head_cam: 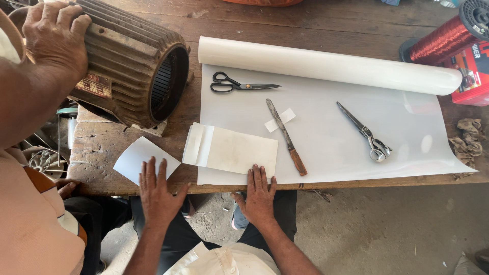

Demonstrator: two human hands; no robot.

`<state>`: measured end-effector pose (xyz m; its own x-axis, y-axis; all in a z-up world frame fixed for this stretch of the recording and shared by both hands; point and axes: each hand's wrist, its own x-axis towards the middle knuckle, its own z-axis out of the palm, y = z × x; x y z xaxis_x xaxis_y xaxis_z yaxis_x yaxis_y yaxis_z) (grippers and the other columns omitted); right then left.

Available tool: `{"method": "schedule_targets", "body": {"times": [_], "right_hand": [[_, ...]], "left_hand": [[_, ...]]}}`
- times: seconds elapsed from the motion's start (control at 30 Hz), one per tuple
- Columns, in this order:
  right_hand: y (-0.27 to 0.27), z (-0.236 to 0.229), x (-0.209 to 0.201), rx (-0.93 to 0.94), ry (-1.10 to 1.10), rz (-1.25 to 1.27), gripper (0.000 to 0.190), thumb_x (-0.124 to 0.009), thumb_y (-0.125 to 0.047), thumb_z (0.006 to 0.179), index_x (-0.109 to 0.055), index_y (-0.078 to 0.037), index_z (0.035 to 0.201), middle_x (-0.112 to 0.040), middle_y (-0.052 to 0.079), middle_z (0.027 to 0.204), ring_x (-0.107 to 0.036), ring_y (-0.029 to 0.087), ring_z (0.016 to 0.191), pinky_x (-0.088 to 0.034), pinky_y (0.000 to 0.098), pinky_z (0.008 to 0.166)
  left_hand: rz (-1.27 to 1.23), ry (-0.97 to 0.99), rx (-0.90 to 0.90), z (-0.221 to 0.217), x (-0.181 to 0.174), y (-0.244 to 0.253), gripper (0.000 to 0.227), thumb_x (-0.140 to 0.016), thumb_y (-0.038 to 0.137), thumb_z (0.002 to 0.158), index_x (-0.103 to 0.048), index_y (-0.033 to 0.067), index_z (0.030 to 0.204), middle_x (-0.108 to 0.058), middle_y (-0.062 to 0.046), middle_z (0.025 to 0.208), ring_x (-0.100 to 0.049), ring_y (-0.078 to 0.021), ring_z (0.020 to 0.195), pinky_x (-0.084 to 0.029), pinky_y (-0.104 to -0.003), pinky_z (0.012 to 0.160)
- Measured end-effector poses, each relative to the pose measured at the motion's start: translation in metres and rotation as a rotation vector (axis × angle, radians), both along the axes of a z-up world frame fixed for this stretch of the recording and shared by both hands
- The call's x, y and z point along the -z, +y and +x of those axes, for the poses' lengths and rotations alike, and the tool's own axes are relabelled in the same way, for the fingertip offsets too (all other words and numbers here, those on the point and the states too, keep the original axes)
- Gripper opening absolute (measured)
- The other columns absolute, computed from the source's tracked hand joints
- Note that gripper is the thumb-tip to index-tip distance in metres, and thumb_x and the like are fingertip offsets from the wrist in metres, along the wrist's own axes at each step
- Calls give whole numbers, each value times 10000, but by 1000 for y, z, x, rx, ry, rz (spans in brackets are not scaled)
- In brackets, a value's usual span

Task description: The person cuts a white sheet from a roll using scissors, then uses a knife to trim and score the sheet into smaller rectangular pieces. The person folds and stacks the cut pieces on the table.

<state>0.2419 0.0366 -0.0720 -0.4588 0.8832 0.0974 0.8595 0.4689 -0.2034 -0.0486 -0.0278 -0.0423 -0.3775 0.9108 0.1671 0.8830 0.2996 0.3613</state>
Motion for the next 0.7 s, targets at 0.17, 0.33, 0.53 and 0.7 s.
{"method": "schedule_targets", "body": {"times": [0.17, 0.33, 0.53, 0.7], "right_hand": [[5, 1, -8, 11, 3, -73, 894, -540, -639, 943, -388, 53, 1488, -303, 233, 1602, -224, 376, 1523, -123, 701, 1167], [7, 1, -20, 15, 58, -64, 872, -554, -625, 949, -409, 50, 1482, -325, 240, 1591, -231, 401, 1513, -138, 696, 1163], [3, 7, -32, 31, 107, -48, 840, -552, -610, 957, -420, 17, 1500, -348, 228, 1597, -251, 398, 1520, -150, 678, 1180], [2, 12, -53, 11, 200, 12, 776, -600, -564, 955, -489, 15, 1460, -418, 237, 1559, -316, 398, 1498, -188, 672, 1175]], "left_hand": [[16, 8, -75, -24, -3, -11, 1065, -740, 643, 756, -386, 51, 1567, -263, -254, 1674, -178, -424, 1584, -185, -630, 1262], [33, -21, -86, -29, -4, -10, 1061, -809, 592, 726, -425, 43, 1549, -295, -262, 1648, -190, -443, 1577, -193, -647, 1260], [9, -38, -79, -28, 1, -12, 1048, -820, 596, 721, -431, 75, 1542, -296, -273, 1632, -188, -457, 1556, -190, -661, 1239], [23, -10, -110, -31, -2, -12, 924, -820, 498, 745, -497, 75, 1501, -380, -241, 1606, -254, -446, 1530, -260, -623, 1214]]}}
